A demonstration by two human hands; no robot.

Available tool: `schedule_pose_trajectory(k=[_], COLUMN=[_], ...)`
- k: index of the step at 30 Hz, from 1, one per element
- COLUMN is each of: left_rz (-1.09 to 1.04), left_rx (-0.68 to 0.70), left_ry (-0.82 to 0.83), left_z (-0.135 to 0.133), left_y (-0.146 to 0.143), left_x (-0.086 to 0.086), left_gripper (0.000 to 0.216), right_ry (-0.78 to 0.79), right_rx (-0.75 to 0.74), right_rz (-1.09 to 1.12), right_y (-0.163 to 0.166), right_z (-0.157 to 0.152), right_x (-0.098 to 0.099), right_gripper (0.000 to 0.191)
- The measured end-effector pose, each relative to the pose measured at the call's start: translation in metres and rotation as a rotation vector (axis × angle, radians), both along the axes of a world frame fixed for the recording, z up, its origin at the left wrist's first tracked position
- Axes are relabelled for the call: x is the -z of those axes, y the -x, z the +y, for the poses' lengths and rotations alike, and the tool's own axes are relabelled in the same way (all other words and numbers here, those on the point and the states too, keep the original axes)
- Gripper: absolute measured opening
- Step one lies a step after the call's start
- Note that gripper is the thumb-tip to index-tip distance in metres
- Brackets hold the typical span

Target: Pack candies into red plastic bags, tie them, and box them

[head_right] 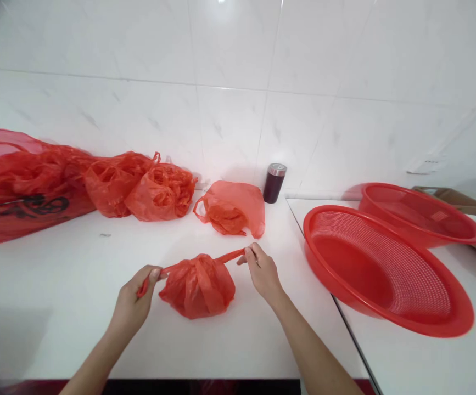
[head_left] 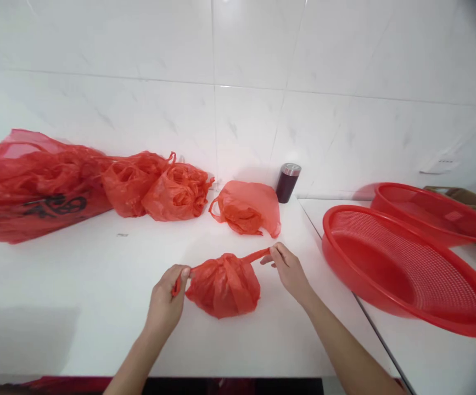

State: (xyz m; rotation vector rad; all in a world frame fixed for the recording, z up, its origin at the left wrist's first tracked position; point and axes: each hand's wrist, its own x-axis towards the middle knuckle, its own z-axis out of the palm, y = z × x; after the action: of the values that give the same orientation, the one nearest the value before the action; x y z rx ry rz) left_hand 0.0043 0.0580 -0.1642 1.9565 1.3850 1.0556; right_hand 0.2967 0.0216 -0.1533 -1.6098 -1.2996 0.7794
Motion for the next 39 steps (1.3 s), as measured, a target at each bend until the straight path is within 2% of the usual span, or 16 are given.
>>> schedule_pose_trajectory(k=[3,7,10,13,17,22,25,30,33,36,39], left_rz=[-0.036,0.277,0.401,0.488,0.589,0.669,0.675,0.633,0.580,0.431,0.259], left_rx=[-0.061,0.041,0.045,0.035,0.014,-0.046,-0.062,-0.094,-0.113,-0.091,-0.186], left_ry=[-0.037,0.073,0.111,0.132,0.173,0.200,0.203,0.235,0.272,0.300,0.240], left_z=[0.004,0.019,0.033,0.044,0.055,0.064,0.065,0.059,0.052,0.050,0.052], left_y=[-0.029,-0.054,-0.056,-0.053,-0.051,-0.047,-0.040,-0.018,-0.001,0.013,0.012], left_x=[0.006,0.010,0.015,0.019,0.025,0.034,0.037,0.030,0.024,0.017,0.004], left_gripper=[0.036,0.039,0.033,0.030,0.030,0.032,0.030,0.028,0.040,0.049,0.035], right_ry=[-0.030,0.024,0.035,0.035,0.072,0.074,0.070,0.114,0.103,0.064,-0.002], right_rx=[0.016,-0.073,-0.071,-0.031,0.028,0.080,0.096,0.141,0.174,0.177,0.185], right_rz=[-0.100,-0.275,-0.195,-0.161,-0.252,-0.480,-0.558,-0.408,-0.280,-0.136,0.038], right_y=[0.034,0.067,0.061,0.041,0.025,0.022,0.019,0.012,0.011,0.010,0.008], right_z=[0.001,-0.001,0.003,0.009,0.013,0.013,0.011,0.005,0.002,0.003,0.005], right_x=[0.007,0.027,0.044,0.055,0.066,0.079,0.081,0.072,0.066,0.066,0.070], right_gripper=[0.028,0.024,0.009,0.013,0.015,0.012,0.016,0.038,0.051,0.050,0.044])
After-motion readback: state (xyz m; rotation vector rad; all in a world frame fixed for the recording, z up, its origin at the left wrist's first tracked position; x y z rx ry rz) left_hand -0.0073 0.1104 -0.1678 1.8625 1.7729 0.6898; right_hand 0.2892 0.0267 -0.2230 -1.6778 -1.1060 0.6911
